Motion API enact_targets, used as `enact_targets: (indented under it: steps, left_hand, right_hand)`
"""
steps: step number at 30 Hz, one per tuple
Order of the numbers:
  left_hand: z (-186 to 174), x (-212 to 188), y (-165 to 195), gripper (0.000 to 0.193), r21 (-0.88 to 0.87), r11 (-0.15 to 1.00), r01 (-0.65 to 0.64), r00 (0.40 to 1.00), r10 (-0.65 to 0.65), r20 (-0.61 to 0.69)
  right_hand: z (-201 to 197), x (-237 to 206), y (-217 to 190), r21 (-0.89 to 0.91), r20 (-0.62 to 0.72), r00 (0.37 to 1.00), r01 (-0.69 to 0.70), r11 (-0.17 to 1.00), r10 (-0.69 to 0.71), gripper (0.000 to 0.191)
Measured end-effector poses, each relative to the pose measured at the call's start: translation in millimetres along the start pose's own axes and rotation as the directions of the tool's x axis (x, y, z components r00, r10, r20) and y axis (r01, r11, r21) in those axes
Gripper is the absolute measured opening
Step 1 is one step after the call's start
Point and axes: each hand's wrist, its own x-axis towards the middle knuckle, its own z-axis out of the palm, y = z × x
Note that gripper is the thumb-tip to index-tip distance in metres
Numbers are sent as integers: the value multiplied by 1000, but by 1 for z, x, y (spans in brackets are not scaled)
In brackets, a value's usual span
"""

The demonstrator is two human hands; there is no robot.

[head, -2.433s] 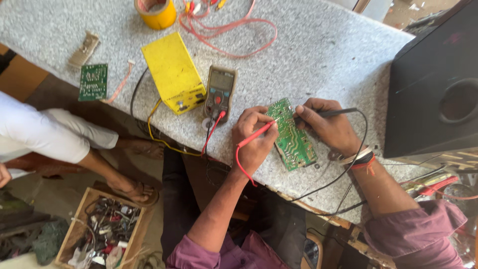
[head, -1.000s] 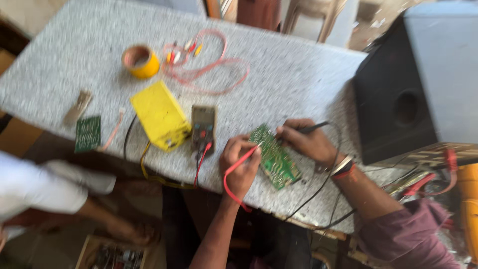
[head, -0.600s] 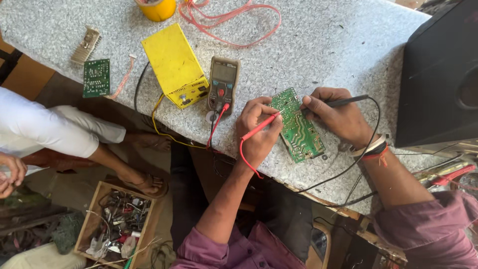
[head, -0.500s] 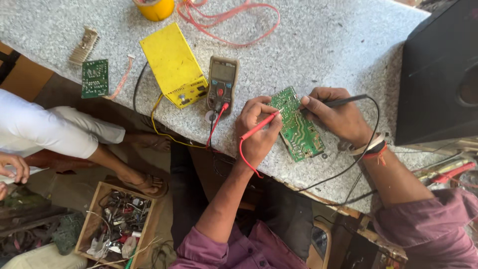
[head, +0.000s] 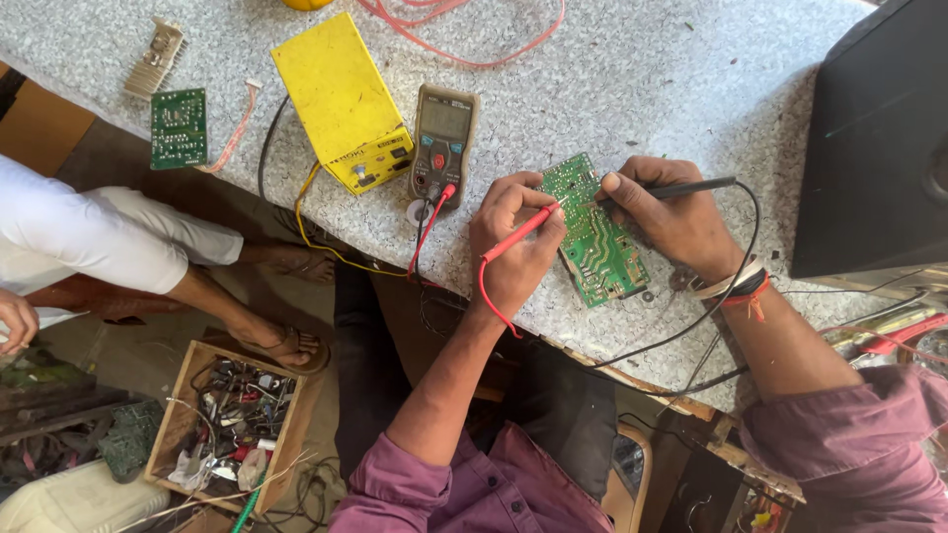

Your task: The person uses a multimeter to test points on a green circuit board, then flips it over to test the other side. They continue testing various points on the board and a second brown circuit board, moving the probes between different components.

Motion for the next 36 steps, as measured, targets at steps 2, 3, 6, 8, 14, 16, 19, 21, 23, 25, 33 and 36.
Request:
enact_targets:
  steps: [2,3,6,8,14,16,19,21,23,25,33,36]
  left_hand:
    - [-1,0,2,15,-21,1000,19,1000,-19,16]
    - [-1,0,2,15,-33,999,25,999,-24,25]
    - [-1,0,5,14,-34,999,27,999,-26,29]
    - [-1,0,6,14,-56,998,37,998,-35,44]
    - [0,0,6,15,-36,999,12,998,-10,58]
    - [-1,0,6,14,-26,1000,-9,998,10,61]
    - [-1,0,5,14,-33,999,2,998,0,60]
    - [0,0,5,14,-63,997,43,997,-39,65]
    - [0,-1,5,14,-82,994,78,995,-72,68]
    - [1,-1,4,13,-87,993,76,995,-71,65]
    - [1,-3,3,14,-79,996,38,998,-34,54]
    - [1,-3,3,14,-84,995,45,997,-40,63]
  right_hand:
    - [0,0,1,-32,-1,1000,24,999,-24,35]
    - [0,0,1,-36,-5,1000,12,999,-12,35]
    - [-1,0,2,-49,-10,1000,-15,999,15,34]
    - [0,0,1,-54,-6,1000,-11,998,11,34]
    - [-1,-1,-1,-71,3,999,43,997,-43,33]
    - [-1,-1,-1,-98,-8,1000,7,995,-8,33]
    - [-1,-1,-1,-88,-6,1000,-2,996,2,34]
    - [-1,-1,1,-35,-9,1000,-2,999,2,34]
    - [-2,0,3,47,-26,1000,-1,999,2,34]
    - [-5,1,6,36,-60,998,37,999,-35,37]
    - [-11,1,15,68,-101,994,42,997,-35,43]
    - [-11,1,16,36,-108,993,56,998,-51,43]
